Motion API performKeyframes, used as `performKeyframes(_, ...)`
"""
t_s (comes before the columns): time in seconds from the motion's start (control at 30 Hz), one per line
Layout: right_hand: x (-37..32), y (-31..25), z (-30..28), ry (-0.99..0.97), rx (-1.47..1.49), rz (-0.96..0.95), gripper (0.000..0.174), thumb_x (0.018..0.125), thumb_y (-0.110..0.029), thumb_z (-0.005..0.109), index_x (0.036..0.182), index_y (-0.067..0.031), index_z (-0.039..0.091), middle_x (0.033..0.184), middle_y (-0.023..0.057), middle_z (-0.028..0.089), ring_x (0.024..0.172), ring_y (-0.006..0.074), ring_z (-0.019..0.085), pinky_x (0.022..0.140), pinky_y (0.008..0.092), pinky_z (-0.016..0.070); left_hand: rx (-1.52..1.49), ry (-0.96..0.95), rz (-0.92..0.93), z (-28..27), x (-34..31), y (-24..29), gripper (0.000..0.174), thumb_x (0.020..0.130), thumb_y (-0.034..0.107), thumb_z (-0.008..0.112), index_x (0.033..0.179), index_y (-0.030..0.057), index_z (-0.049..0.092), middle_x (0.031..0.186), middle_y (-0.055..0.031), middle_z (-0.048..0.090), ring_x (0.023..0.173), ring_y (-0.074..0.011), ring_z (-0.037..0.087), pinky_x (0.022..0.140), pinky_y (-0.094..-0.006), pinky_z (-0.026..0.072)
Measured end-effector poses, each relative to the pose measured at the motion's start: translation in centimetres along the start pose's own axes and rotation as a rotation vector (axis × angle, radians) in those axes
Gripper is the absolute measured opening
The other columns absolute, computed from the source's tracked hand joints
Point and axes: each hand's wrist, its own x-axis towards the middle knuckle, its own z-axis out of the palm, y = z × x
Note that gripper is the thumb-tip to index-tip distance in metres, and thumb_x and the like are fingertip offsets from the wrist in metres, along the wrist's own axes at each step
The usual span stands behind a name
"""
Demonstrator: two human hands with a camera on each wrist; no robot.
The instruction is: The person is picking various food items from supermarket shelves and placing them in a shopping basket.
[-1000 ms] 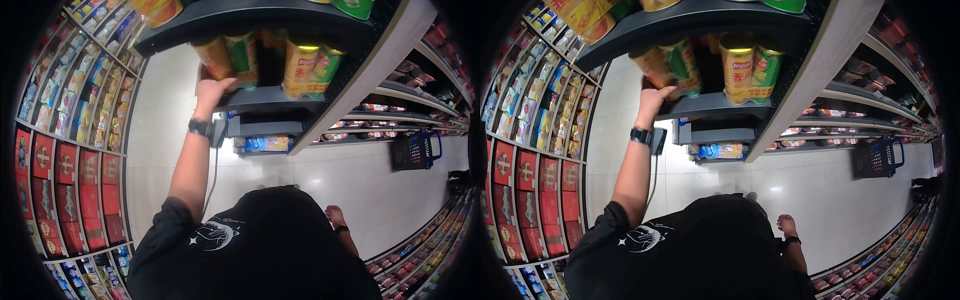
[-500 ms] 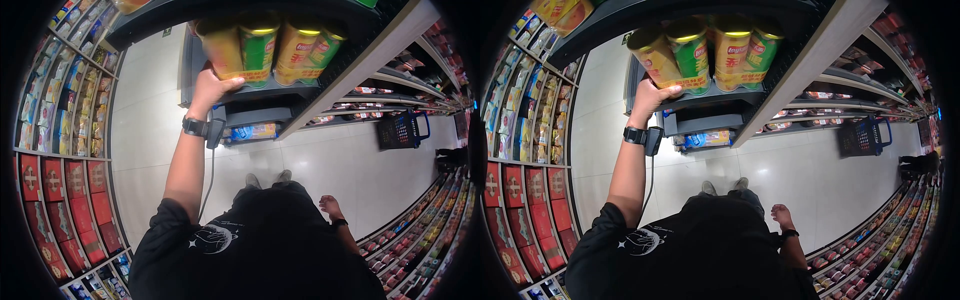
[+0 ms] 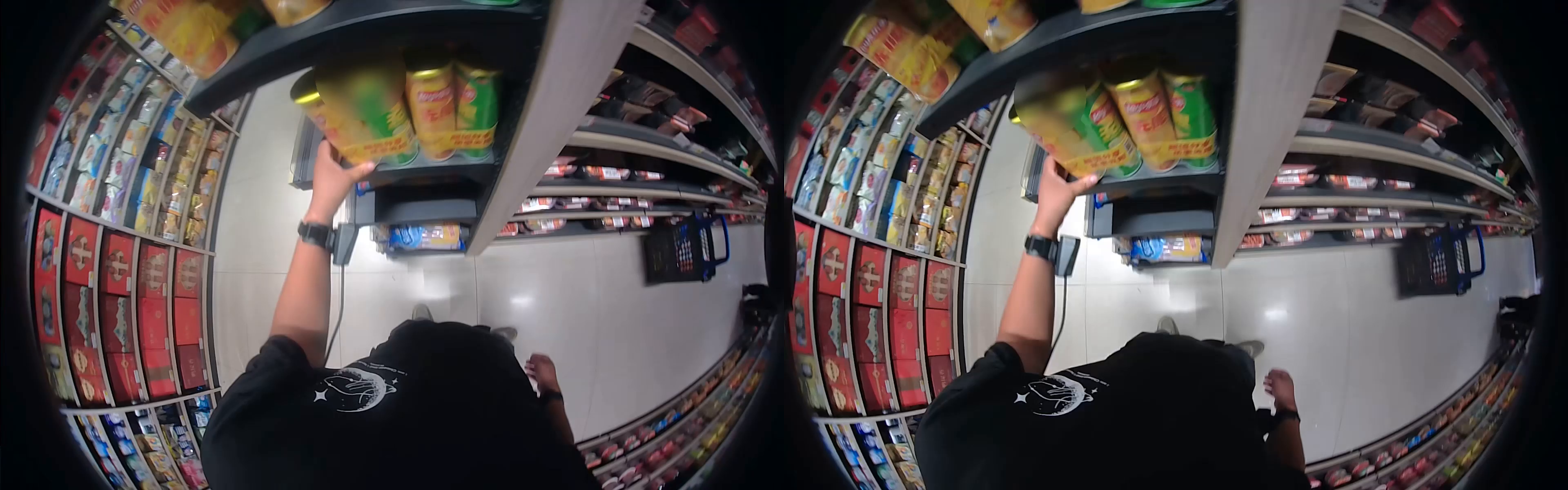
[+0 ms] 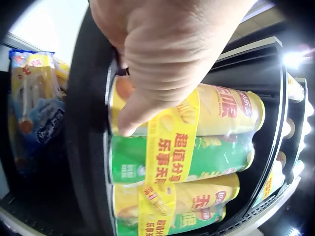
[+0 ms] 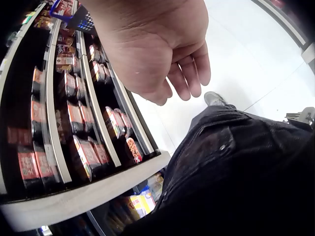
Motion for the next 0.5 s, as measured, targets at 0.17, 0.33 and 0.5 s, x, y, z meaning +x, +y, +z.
performKeyframes(0.17, 5.5, 8.8, -10.2, -0.027, 0.139, 0.007, 0.013, 0.088, -0.019, 0.052, 0.089, -0.0075, 0.058, 0.079, 0.0048, 0.059, 0.073, 0.0175, 0.060, 0.062, 0.0320, 0.0478, 0.679, 0.628, 0.174, 7.4, -10.0, -3.8, 0.059, 0.079, 0.010, 0.069, 0.128, -0.0073, 0.041, 0.122, -0.0251, 0.047, 0.117, -0.0400, 0.045, 0.103, -0.0449, 0.0346)
performKeyframes(0.33, 15.9, 21.5, -18.0, -0.012, -1.029, -0.551, 0.018, 0.087, -0.015, 0.048, 0.071, -0.0085, 0.052, 0.065, 0.0030, 0.052, 0.064, 0.0204, 0.059, 0.056, 0.0354, 0.0435, 0.788, -0.431, -0.188, 18.7, -22.4, -9.1, 0.055, 0.080, 0.018, 0.071, 0.129, 0.0016, 0.050, 0.122, -0.0209, 0.058, 0.113, -0.0349, 0.056, 0.096, -0.0413, 0.0457)
performKeyframes(0.5, 13.3, 16.1, -23.9, -0.079, 0.019, -0.074, 0.024, 0.090, -0.025, 0.053, 0.072, -0.0088, 0.058, 0.077, 0.0121, 0.066, 0.070, 0.0248, 0.064, 0.060, 0.0433, 0.0461, 0.730, -1.067, -0.182, 31.7, -20.5, -7.3, 0.050, 0.084, 0.029, 0.067, 0.126, 0.0045, 0.056, 0.108, -0.0185, 0.067, 0.097, -0.0319, 0.065, 0.086, -0.0391, 0.0513)
